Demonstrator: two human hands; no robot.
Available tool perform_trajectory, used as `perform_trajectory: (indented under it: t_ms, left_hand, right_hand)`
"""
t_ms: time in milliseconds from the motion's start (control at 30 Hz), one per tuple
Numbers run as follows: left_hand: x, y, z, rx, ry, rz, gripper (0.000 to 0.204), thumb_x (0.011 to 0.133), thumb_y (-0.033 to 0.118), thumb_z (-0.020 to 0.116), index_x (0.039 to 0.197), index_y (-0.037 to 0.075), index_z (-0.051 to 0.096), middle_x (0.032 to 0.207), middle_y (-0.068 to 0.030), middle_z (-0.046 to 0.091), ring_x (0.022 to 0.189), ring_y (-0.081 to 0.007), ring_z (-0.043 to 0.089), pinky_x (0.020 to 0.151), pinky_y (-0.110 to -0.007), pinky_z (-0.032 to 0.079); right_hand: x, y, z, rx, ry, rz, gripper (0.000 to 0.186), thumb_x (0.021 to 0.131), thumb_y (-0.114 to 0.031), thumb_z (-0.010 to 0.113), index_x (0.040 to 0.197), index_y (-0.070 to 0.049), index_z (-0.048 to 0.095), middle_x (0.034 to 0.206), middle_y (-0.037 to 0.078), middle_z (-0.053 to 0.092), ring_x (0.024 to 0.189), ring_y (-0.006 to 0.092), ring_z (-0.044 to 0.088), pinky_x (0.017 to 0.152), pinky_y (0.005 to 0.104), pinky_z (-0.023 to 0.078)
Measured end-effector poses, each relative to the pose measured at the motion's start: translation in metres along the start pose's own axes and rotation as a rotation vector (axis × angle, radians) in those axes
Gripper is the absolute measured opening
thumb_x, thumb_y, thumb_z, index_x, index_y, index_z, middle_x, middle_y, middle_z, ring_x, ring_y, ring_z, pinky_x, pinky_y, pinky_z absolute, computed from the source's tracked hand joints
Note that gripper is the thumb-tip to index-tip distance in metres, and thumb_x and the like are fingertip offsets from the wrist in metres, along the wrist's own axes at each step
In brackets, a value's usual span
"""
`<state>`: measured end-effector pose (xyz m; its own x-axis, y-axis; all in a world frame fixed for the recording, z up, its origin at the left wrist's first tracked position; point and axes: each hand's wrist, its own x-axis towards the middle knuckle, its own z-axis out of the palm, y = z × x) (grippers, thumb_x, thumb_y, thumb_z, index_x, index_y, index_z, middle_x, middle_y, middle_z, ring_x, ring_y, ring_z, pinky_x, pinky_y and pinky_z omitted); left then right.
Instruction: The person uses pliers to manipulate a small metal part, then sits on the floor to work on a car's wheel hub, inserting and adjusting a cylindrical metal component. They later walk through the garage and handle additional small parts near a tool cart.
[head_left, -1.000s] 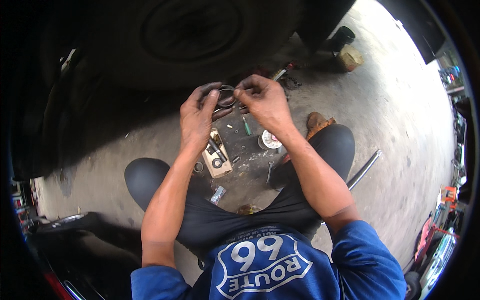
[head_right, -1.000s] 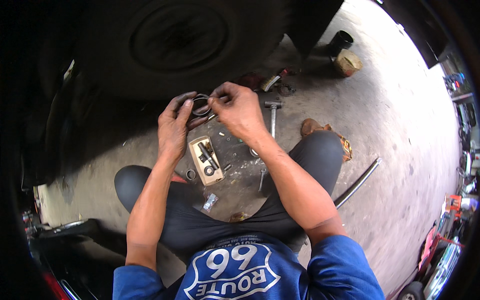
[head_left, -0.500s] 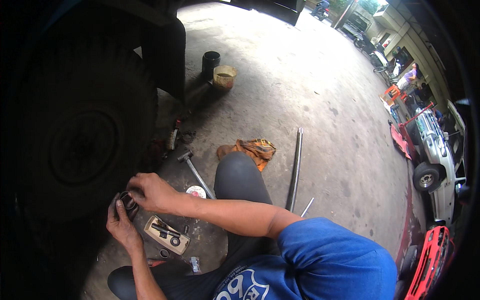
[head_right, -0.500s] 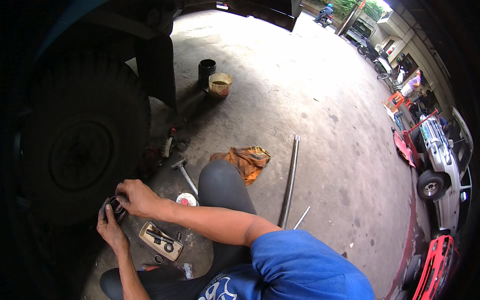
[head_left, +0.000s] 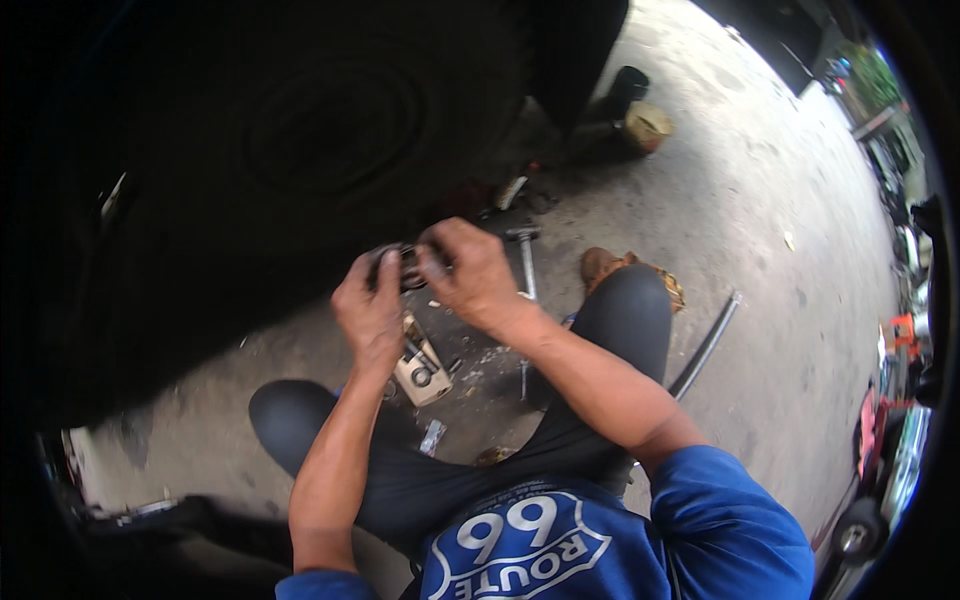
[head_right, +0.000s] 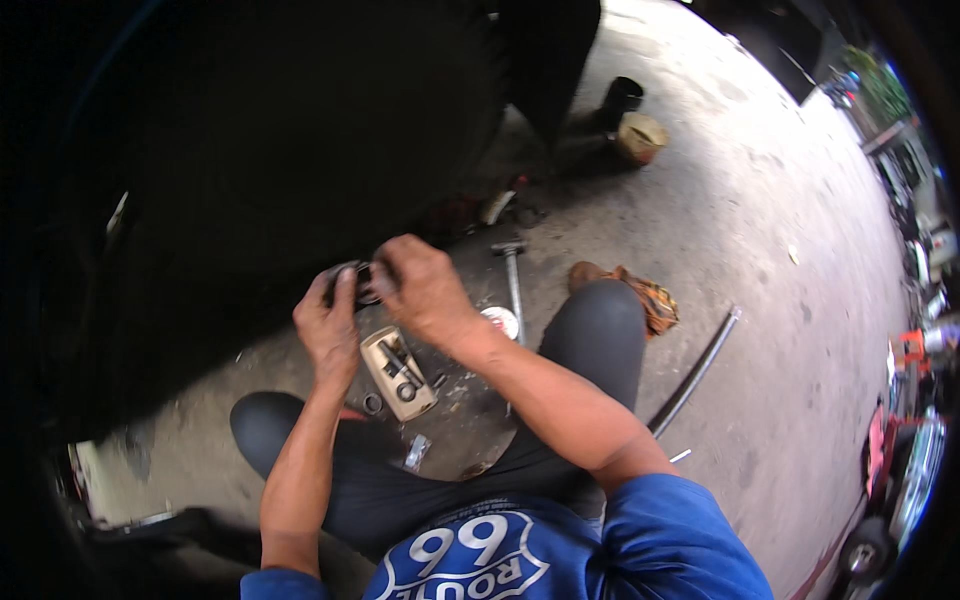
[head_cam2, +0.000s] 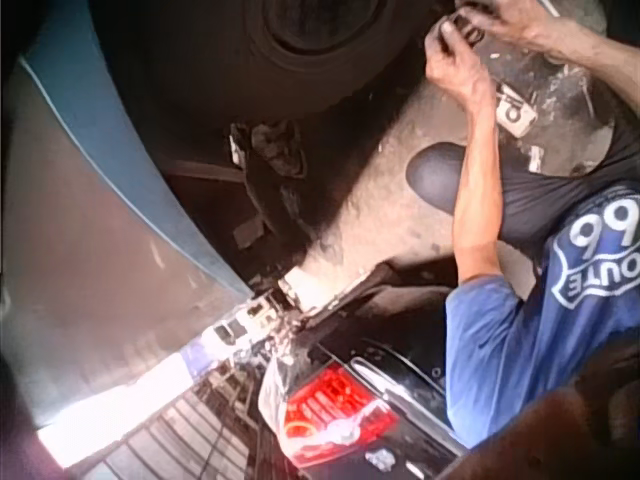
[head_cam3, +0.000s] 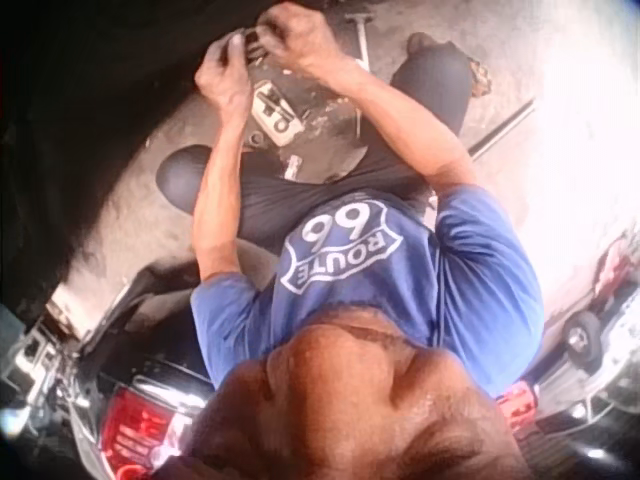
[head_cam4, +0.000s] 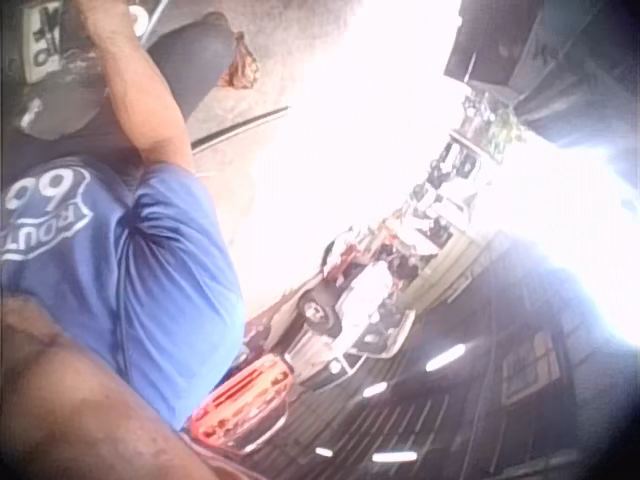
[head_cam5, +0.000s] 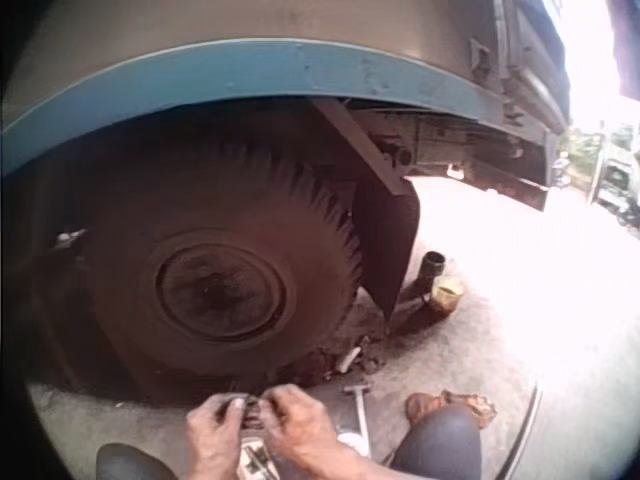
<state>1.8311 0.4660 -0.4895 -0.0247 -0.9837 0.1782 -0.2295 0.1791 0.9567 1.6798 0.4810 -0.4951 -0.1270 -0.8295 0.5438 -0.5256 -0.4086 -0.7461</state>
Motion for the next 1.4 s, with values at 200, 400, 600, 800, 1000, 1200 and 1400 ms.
perform_trajectory:
  t_ms: [200,400,600,800,1000,1200,1400]
  left_hand:
    - [-0.002,0.004,-0.002,-0.28,-0.055,-0.082,0.017,0.102,0.006,0.06,0.107,-0.008,0.067,0.093,-0.0126,0.074,0.083,-0.0164,0.073,0.077,-0.028,0.06]
    - [-0.006,0.003,-0.001,-0.195,-0.07,-0.1,0.018,0.102,0.008,0.06,0.107,-0.008,0.068,0.096,-0.0102,0.073,0.083,-0.014,0.071,0.076,-0.027,0.058]
    - [-0.006,0.0,0.0,-0.195,-0.117,-0.11,0.017,0.102,0.005,0.058,0.109,-0.008,0.067,0.095,-0.0096,0.072,0.082,-0.0143,0.07,0.076,-0.027,0.059]
    - [-0.002,-0.003,0.001,-0.361,-0.055,-0.19,0.018,0.101,0.002,0.056,0.112,-0.01,0.065,0.097,-0.0135,0.072,0.083,-0.0151,0.071,0.075,-0.026,0.058]
    - [-0.001,-0.009,-0.003,-0.351,-0.132,-0.254,0.026,0.099,0.001,0.058,0.122,-0.009,0.061,0.107,-0.0147,0.07,0.094,-0.0178,0.069,0.084,-0.028,0.057]
    - [0.008,-0.008,-0.009,-0.748,-0.184,-0.46,0.026,0.098,0.0,0.055,0.121,-0.011,0.06,0.113,-0.018,0.068,0.098,-0.0232,0.07,0.09,-0.032,0.059]
    - [0.012,-0.013,-0.015,-0.872,-0.214,-0.481,0.032,0.094,-0.002,0.057,0.126,-0.009,0.056,0.117,-0.0184,0.065,0.105,-0.0248,0.068,0.099,-0.035,0.056]
  right_hand:
    - [-0.001,-0.007,0.004,0.343,-0.092,0.456,0.014,0.093,-0.01,0.069,0.091,0.003,0.063,0.079,0.007,0.068,0.069,0.0085,0.065,0.06,0.0264,0.051]
    - [-0.008,0.003,0.018,0.493,-0.033,0.527,0.018,0.092,-0.013,0.071,0.088,0.002,0.062,0.074,0.005,0.066,0.068,0.0073,0.062,0.06,0.026,0.051]
    - [-0.011,0.008,0.019,0.439,-0.056,0.527,0.024,0.094,-0.018,0.072,0.088,0.004,0.062,0.074,0.006,0.067,0.068,0.0085,0.063,0.061,0.0261,0.052]
    - [-0.006,0.002,0.017,0.504,-0.135,0.551,0.022,0.097,-0.015,0.068,0.09,0.005,0.062,0.076,0.007,0.067,0.073,0.0122,0.07,0.064,0.0267,0.055]
    - [-0.01,0.007,0.018,0.659,-0.159,0.572,0.015,0.099,-0.011,0.065,0.094,0.003,0.06,0.082,0.007,0.068,0.075,0.0126,0.07,0.067,0.0265,0.056]
    - [-0.005,0.02,0.021,0.757,-0.123,0.581,0.015,0.1,-0.012,0.064,0.095,0.002,0.061,0.084,0.007,0.068,0.072,0.0121,0.069,0.066,0.0255,0.054]
    - [-0.001,0.024,0.014,0.793,-0.089,0.624,0.024,0.103,-0.017,0.058,0.113,0.004,0.066,0.1,0.007,0.068,0.088,0.0107,0.066,0.082,0.0258,0.056]
